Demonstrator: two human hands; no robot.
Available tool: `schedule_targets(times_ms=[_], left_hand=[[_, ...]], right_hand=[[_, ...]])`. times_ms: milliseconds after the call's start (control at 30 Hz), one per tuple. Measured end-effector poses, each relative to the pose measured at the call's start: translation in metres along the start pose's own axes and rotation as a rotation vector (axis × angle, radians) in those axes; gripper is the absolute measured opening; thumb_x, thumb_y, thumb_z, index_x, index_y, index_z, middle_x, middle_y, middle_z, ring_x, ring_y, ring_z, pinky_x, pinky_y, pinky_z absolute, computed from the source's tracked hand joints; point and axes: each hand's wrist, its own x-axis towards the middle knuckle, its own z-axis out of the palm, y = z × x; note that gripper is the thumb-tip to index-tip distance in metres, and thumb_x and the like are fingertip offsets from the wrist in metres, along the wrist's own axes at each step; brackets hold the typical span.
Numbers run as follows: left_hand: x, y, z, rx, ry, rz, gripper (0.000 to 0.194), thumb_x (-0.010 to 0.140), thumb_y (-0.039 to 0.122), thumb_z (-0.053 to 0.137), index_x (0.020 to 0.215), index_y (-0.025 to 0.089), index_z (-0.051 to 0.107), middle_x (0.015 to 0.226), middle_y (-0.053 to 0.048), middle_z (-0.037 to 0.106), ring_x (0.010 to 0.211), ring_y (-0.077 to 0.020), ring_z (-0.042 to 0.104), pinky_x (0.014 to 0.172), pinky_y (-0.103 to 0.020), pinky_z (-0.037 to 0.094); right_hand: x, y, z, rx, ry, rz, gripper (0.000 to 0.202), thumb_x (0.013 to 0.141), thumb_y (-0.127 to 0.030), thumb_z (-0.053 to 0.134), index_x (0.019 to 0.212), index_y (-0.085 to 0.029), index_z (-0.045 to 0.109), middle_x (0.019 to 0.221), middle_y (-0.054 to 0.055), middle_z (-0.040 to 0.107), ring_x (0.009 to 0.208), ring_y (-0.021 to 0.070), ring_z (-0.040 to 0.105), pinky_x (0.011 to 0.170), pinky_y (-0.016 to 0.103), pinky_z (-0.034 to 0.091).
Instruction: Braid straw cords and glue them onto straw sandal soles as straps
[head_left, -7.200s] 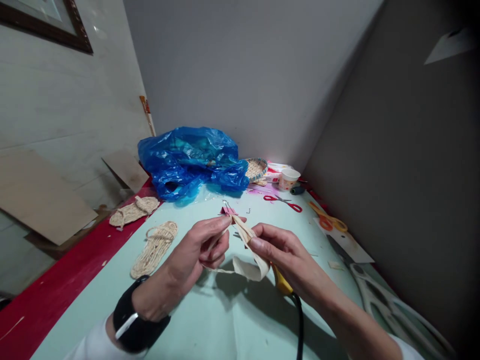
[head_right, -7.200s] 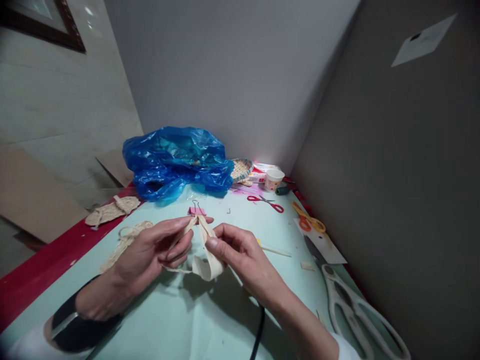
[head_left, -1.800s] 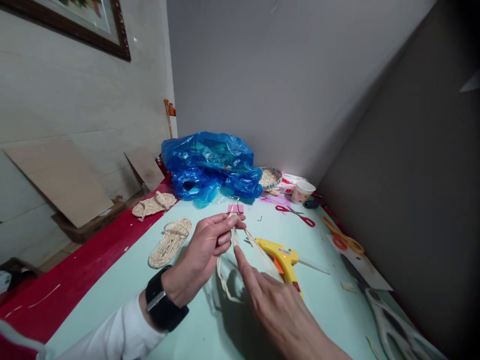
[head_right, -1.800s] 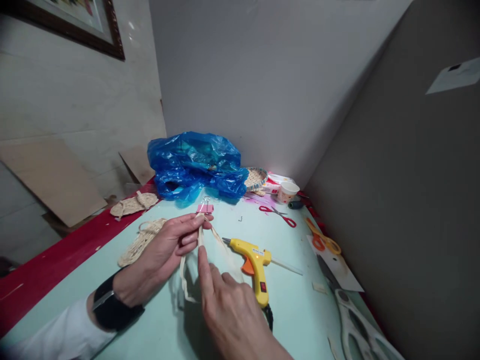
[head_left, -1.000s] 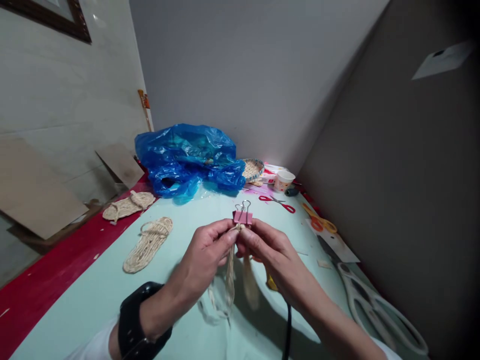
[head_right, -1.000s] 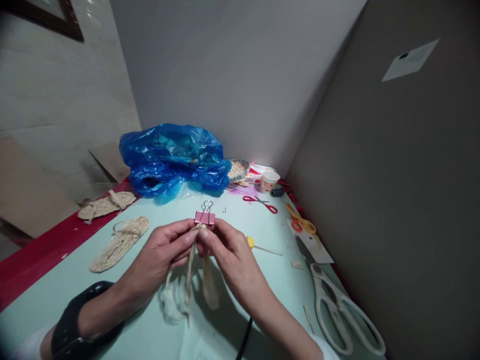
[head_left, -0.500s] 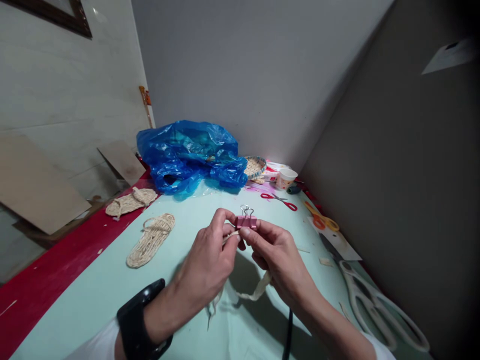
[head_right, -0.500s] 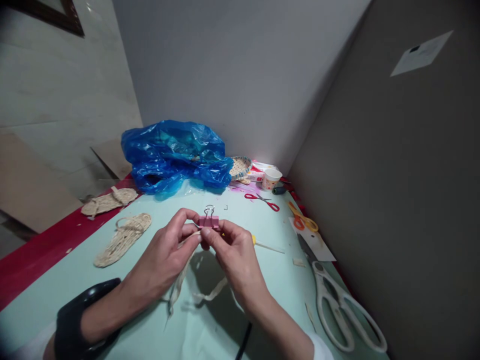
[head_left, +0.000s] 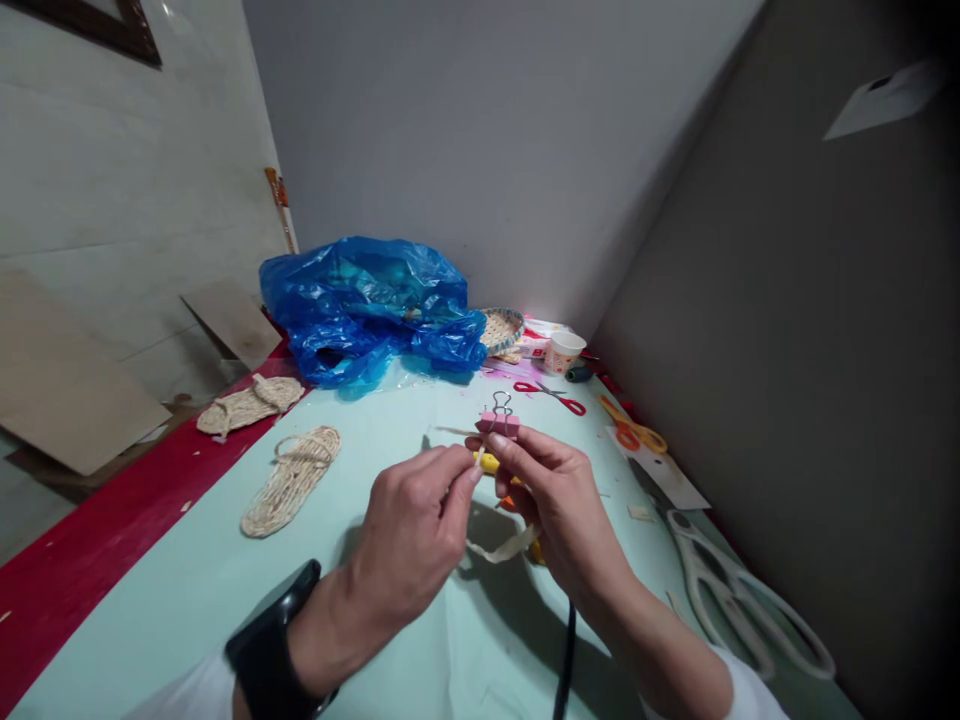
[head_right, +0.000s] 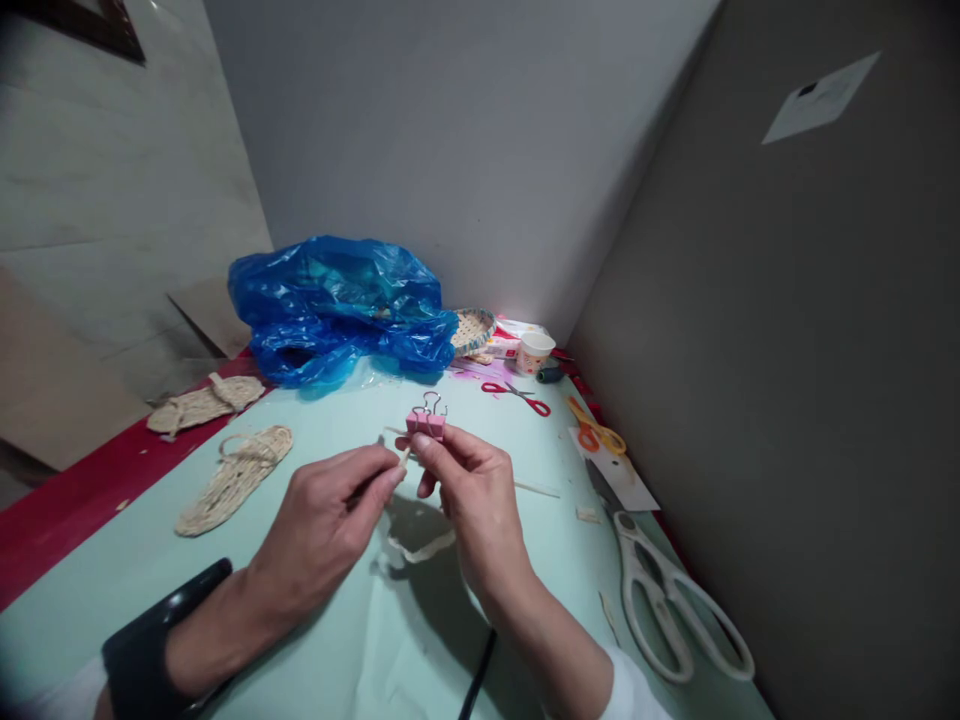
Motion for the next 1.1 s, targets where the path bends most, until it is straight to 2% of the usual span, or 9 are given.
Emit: schedule_targets(times_ms=[200,300,400,500,567,733,833,967,1100], left_hand=[[-0.007,-0.006,0.012,0.321,-0.135,0.183,0.027,0.095,0.019,0.041,0.08,0.016,0.063,0.072,-0.007,0.065,0.066,-0.0195,0.058,0.062,-0.033,0.035],[-0.004,-0.005,0.004,0.269,-0.029,0.212,0.027,0.095,0.023,0.044,0.08,0.016,0.066,0.075,-0.008,0.064,0.074,-0.0211,0.055,0.068,-0.034,0.038],[0.004,-0.003,-0.006,0.111,0.152,0.087,0.021,0.093,0.023,0.049,0.086,0.015,0.067,0.083,-0.008,0.063,0.084,-0.0221,0.052,0.077,-0.035,0.038],[0.011,-0.007,-0.01,-0.284,-0.06,-0.158,0.019,0.093,0.026,0.05,0.084,0.016,0.063,0.085,-0.005,0.061,0.085,-0.0186,0.054,0.08,-0.032,0.04],[0.014,-0.012,-0.008,-0.603,-0.234,-0.296,0.021,0.093,0.028,0.048,0.08,0.016,0.059,0.078,-0.001,0.057,0.072,-0.0134,0.052,0.07,-0.028,0.041],[0.014,-0.021,-0.002,-1.086,-0.287,-0.536,0.02,0.09,0.034,0.057,0.093,0.014,0.057,0.071,0.004,0.046,0.049,-0.0035,0.024,0.045,-0.019,0.017],[0.013,-0.022,-0.003,-1.095,-0.307,-0.589,0.027,0.087,0.037,0.061,0.088,0.01,0.061,0.068,0.003,0.047,0.049,-0.0031,0.02,0.044,-0.02,0.01],[0.012,-0.019,-0.006,-0.973,-0.241,-0.528,0.031,0.086,0.038,0.062,0.08,0.008,0.068,0.061,0.002,0.046,0.049,-0.004,0.02,0.044,-0.021,0.01],[0.011,-0.016,-0.006,-0.852,-0.132,-0.501,0.034,0.087,0.042,0.06,0.073,0.012,0.066,0.059,0.003,0.046,0.051,-0.0054,0.026,0.044,-0.021,0.015]], right_hand=[[0.0,0.003,0.0,0.114,-0.054,0.08,0.029,0.079,-0.041,0.071,0.095,-0.016,0.07,0.081,0.002,0.066,0.054,0.0069,0.031,0.047,0.021,0.02],[0.001,0.003,0.0,0.095,-0.036,0.069,0.03,0.081,-0.044,0.07,0.09,-0.016,0.065,0.073,-0.001,0.058,0.05,0.0063,0.026,0.046,0.021,0.017],[0.001,0.002,0.0,0.031,-0.062,0.041,0.029,0.084,-0.044,0.066,0.081,-0.016,0.063,0.062,-0.005,0.046,0.049,0.0067,0.022,0.045,0.022,0.016],[-0.001,0.001,0.002,-0.032,-0.153,0.024,0.03,0.088,-0.043,0.06,0.074,-0.016,0.059,0.057,-0.007,0.036,0.049,0.0073,0.021,0.044,0.023,0.014],[-0.002,0.001,0.003,-0.065,-0.215,0.021,0.028,0.091,-0.041,0.057,0.076,-0.017,0.058,0.06,-0.006,0.039,0.049,0.0071,0.022,0.044,0.023,0.013],[-0.003,0.006,0.0,-0.13,-0.252,0.054,0.017,0.091,-0.036,0.057,0.095,-0.02,0.057,0.061,-0.007,0.035,0.05,0.0073,0.023,0.043,0.021,0.017],[-0.004,0.01,-0.001,-0.11,-0.285,0.077,0.025,0.089,-0.038,0.058,0.107,-0.022,0.051,0.064,-0.008,0.036,0.05,0.0068,0.025,0.043,0.02,0.018],[-0.004,0.014,-0.001,-0.12,-0.291,0.083,0.04,0.088,-0.04,0.06,0.12,-0.023,0.042,0.067,-0.008,0.044,0.048,0.0065,0.024,0.042,0.02,0.018],[-0.001,0.015,-0.004,-0.341,-0.232,-0.022,0.028,0.086,-0.039,0.06,0.102,-0.019,0.05,0.067,-0.005,0.051,0.054,0.0087,0.035,0.048,0.022,0.026]])
